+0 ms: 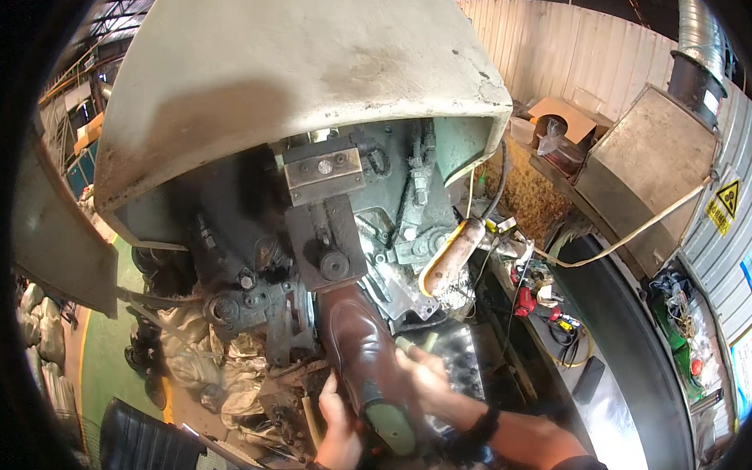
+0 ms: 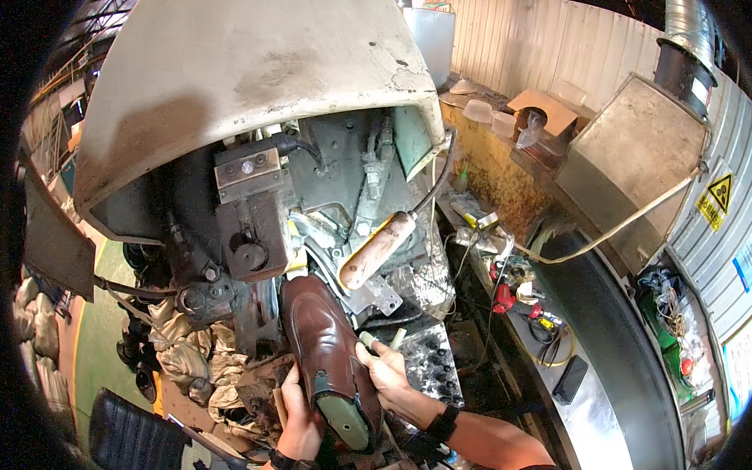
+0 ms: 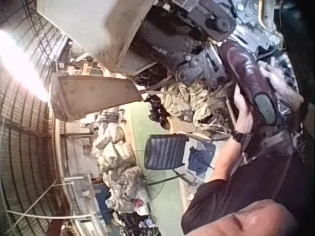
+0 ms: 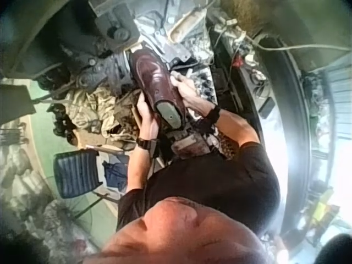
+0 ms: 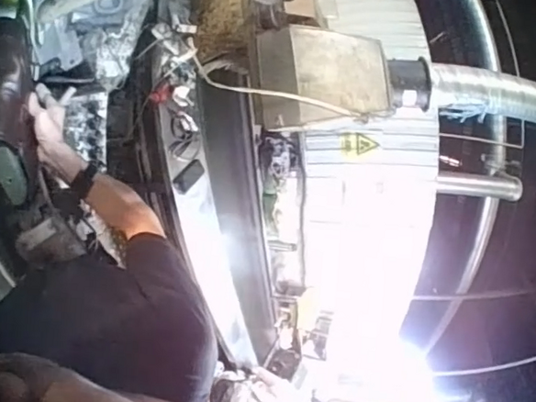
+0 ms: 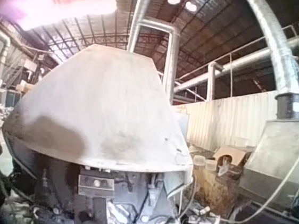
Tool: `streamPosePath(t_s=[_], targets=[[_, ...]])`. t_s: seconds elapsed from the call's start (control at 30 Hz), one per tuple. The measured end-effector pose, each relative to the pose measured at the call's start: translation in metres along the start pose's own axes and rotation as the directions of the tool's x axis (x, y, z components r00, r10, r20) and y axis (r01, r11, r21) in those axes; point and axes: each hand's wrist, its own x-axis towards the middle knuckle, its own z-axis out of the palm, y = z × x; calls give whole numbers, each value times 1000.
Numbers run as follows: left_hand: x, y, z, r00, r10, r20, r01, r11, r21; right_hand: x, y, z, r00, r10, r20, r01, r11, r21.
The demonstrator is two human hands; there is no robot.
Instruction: Apply a shoe upper to a last using a lasting machine and check the alignment.
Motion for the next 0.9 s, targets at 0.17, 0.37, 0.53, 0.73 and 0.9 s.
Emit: streamPosePath(t_s=[0.17, 0.37, 0.53, 0.73, 0.9], targets=[[-11, -4, 23, 992, 129, 11, -129, 991, 34, 7, -3, -6, 1000, 1, -17, -1, 1000, -17], [2, -11, 16, 995, 59, -83, -66, 995, -79, 16, 0, -11, 1000, 3, 22, -2, 999, -53], [16, -25, 13, 936, 276, -219, -257, 960, 111, 31, 13, -17, 994, -111, 6, 111, 994, 6], [18, -26, 12, 925, 266, -273, -245, 963, 112, 33, 15, -16, 996, -85, -22, 86, 996, 18], [27, -28, -8, 969, 180, -170, -185, 983, -17, 19, 2, -5, 999, -36, -3, 36, 999, 3]])
